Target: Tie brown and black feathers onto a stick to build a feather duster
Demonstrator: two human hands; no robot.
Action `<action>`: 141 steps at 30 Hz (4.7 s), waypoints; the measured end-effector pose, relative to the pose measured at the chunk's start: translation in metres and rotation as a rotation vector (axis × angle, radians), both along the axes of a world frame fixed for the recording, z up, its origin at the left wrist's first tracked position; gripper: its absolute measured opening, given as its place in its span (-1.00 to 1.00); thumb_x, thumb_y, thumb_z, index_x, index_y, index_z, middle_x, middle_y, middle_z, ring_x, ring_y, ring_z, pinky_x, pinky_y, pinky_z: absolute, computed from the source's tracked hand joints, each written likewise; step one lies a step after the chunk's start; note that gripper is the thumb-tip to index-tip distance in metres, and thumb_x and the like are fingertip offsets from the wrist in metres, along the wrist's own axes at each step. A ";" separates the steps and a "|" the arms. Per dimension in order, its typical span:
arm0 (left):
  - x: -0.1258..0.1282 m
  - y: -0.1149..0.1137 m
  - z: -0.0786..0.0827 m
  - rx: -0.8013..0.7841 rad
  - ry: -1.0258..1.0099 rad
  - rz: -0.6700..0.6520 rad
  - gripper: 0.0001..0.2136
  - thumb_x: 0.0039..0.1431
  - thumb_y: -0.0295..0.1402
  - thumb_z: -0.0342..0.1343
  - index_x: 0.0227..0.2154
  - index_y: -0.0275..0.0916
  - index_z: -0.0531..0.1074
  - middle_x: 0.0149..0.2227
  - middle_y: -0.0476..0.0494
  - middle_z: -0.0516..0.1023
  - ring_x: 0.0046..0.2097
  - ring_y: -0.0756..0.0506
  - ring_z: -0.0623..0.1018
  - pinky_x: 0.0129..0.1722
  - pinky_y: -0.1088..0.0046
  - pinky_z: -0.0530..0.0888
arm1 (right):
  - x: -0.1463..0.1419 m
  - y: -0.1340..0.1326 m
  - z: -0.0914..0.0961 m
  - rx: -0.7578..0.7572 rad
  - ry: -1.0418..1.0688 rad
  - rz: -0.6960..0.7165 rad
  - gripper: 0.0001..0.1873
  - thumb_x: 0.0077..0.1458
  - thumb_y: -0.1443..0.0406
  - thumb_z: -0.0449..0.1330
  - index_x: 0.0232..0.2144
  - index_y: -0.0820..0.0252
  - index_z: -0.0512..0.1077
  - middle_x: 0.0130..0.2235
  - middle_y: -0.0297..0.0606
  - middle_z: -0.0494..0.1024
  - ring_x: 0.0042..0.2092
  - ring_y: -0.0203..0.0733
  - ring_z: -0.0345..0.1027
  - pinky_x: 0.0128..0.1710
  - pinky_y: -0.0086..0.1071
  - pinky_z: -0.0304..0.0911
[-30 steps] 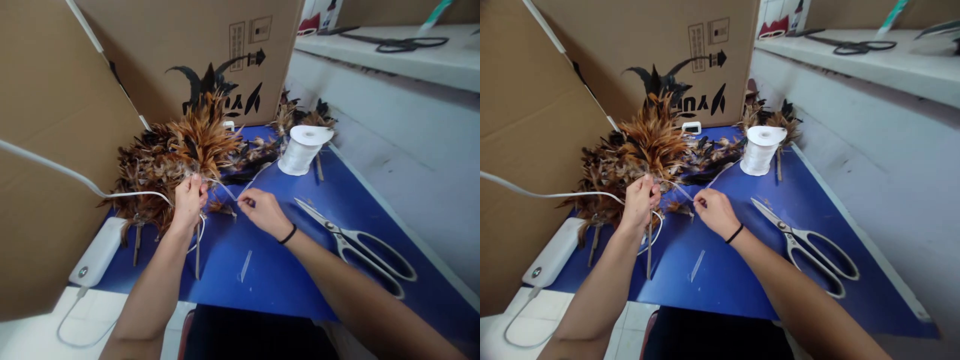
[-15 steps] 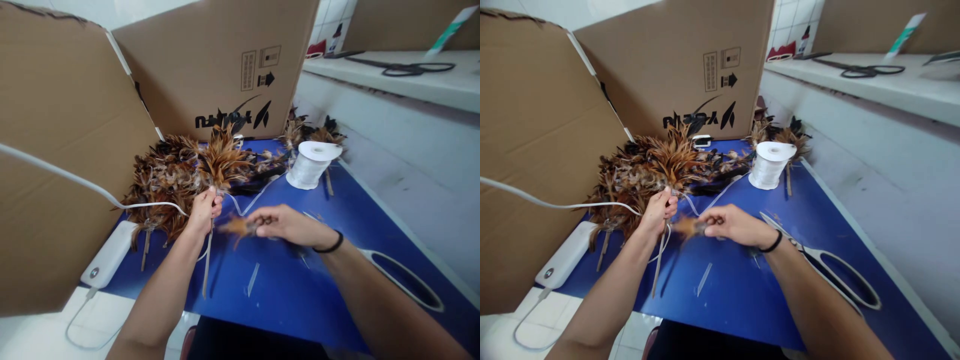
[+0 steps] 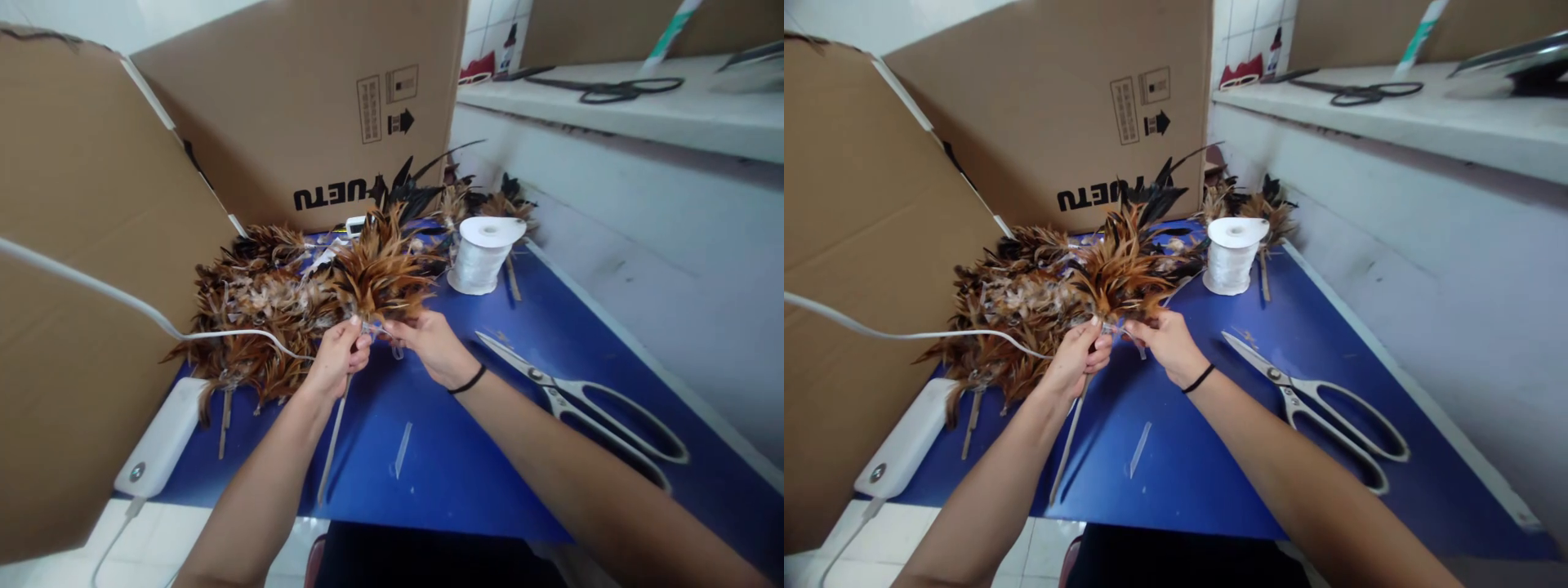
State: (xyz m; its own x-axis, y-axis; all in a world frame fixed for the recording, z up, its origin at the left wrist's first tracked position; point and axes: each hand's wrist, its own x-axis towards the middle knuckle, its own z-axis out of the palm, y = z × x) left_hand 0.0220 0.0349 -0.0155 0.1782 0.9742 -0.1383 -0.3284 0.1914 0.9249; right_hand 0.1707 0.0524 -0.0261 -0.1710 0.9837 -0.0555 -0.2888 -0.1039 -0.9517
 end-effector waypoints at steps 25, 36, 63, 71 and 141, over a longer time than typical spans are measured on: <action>0.006 -0.003 -0.005 -0.027 0.175 -0.029 -0.57 -0.02 0.03 0.12 -0.47 -0.32 0.28 -0.59 0.01 0.35 -0.71 0.20 0.13 -0.76 0.69 -0.08 | -0.007 -0.004 0.001 -0.014 0.103 -0.082 -0.67 -0.45 0.24 0.43 -0.55 0.29 0.46 -0.49 -0.35 0.49 -0.44 -0.33 0.26 -0.32 -0.37 0.18; 0.006 -0.004 -0.007 -0.108 0.173 -0.122 -0.56 -0.02 0.04 0.11 -0.48 -0.32 0.27 -0.68 0.04 0.29 -0.74 0.20 0.05 -0.75 0.68 -0.12 | -0.016 -0.002 -0.018 0.098 -0.021 -0.182 -0.72 -0.30 0.22 0.35 -0.48 0.29 0.47 -0.41 -0.28 0.52 -0.38 -0.26 0.32 -0.28 -0.34 0.23; 0.010 -0.003 -0.013 -0.099 0.249 0.027 -0.56 -0.01 0.06 0.08 -0.43 -0.30 0.27 -0.66 0.13 0.19 -0.73 0.20 0.09 -0.74 0.69 -0.11 | -0.009 -0.010 -0.008 0.127 -0.227 -0.030 -0.81 -0.15 0.21 0.24 -0.55 0.25 0.42 -0.50 -0.35 0.45 -0.42 -0.33 0.26 -0.34 -0.39 0.17; 0.011 -0.006 -0.006 -0.097 0.193 -0.001 -0.56 0.01 0.07 0.05 -0.41 -0.28 0.24 -0.66 0.16 0.16 -0.74 0.20 0.06 -0.74 0.69 -0.10 | -0.012 -0.008 -0.005 0.028 -0.149 -0.048 -0.78 -0.20 0.21 0.26 -0.65 0.24 0.37 -0.64 -0.46 0.29 -0.56 -0.42 0.06 -0.53 -0.45 0.01; 0.008 -0.009 0.005 -0.008 0.278 0.059 -0.57 -0.07 -0.01 0.18 -0.64 -0.29 0.21 -0.74 0.14 0.16 -0.75 0.20 0.05 -0.76 0.66 -0.06 | -0.003 -0.010 -0.002 0.269 -0.251 0.028 -0.77 -0.04 0.17 0.15 -0.51 0.25 0.34 -0.56 -0.46 0.22 -0.50 -0.39 0.02 -0.48 -0.44 -0.02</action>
State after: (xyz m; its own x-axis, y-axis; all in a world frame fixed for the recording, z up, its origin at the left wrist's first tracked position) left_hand 0.0305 0.0254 -0.0103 0.0755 0.9804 -0.1820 -0.0736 0.1875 0.9795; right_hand 0.1678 0.0419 -0.0276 -0.2115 0.9640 0.1609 -0.0438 0.1551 -0.9869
